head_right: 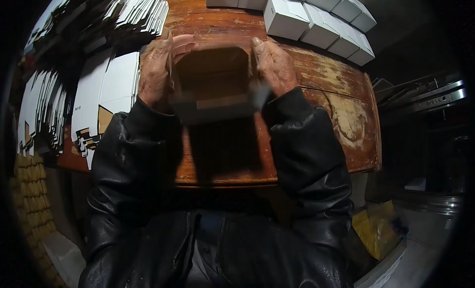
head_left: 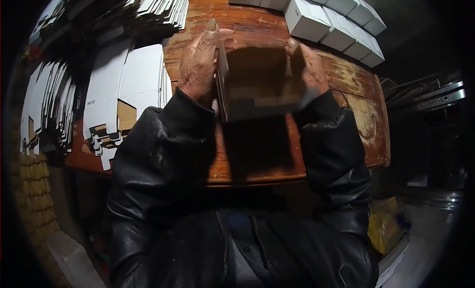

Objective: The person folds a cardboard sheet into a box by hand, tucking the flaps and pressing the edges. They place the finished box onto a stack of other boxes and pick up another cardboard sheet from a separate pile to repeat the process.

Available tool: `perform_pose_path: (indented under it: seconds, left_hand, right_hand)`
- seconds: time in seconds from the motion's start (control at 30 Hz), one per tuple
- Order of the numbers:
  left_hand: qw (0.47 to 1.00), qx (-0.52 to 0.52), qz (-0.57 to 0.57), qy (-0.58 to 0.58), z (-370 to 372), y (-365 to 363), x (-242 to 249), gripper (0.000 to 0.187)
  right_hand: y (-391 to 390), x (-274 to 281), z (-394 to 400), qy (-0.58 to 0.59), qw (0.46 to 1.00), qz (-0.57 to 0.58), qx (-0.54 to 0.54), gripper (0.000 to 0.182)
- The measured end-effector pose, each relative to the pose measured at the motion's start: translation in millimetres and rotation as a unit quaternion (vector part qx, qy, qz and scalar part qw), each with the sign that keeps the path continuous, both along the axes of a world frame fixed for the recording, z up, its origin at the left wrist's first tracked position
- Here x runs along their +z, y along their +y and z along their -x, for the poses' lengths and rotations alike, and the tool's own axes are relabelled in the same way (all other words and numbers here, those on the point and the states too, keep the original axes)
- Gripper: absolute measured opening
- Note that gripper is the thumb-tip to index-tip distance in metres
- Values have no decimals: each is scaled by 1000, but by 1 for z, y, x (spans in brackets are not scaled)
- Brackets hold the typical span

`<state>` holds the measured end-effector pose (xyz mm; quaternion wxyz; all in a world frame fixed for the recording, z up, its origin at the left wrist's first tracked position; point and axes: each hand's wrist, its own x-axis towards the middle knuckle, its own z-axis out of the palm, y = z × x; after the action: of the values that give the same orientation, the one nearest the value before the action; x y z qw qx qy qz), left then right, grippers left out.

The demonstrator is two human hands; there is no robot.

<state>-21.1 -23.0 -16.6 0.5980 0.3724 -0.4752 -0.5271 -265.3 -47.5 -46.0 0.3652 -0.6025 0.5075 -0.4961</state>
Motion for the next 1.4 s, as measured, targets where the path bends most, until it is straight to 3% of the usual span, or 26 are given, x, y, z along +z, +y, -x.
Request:
perform_pose_path:
  seconds: [0.17, 0.2, 0.37, 0.43, 0.53, 0.67, 0.9, 1.1, 1.3, 1.37, 1.4]
  left_hand:
    - [998, -49, 11, 30, -12, 5, 1, 69]
    - [996, -80, 35, -13, -18, 5, 4, 73]
    - [990, -94, 74, -74, -14, 23, 20, 61]
    - [980, -101, 104, -136, -14, 25, 20, 58]
    - [986, -93, 92, -107, -11, 25, 20, 55]
    - [986, -62, 95, -120, -10, 26, 20, 53]
    - [949, 6, 219, -228, -8, 24, 18, 40]
    - [942, -16, 288, -170, -13, 20, 17, 38]
    - [932, 5, 242, -270, -10, 29, 30, 31]
    - [930, 7, 243, -277, -8, 28, 22, 34]
    - [928, 12, 268, -259, -7, 25, 18, 46]
  right_hand:
    - [32, 48, -8, 15, 999, 29, 12, 34]
    - [38, 55, -7, 4, 999, 28, 15, 34]
    - [54, 68, 2, -95, 982, 121, 108, 36]
    - [54, 69, 5, -58, 969, 177, 161, 40]
    - [54, 74, 5, 47, 946, 233, 222, 42]
    - [62, 74, -3, 96, 956, 200, 193, 40]
    - [59, 78, -3, 297, 891, 320, 124, 38]
    - [58, 74, -6, 317, 889, 323, 68, 34]
    - [53, 68, -8, 354, 859, 368, 40, 42]
    - [53, 67, -9, 360, 854, 373, 35, 44]
    - [54, 67, -10, 363, 852, 375, 32, 45]
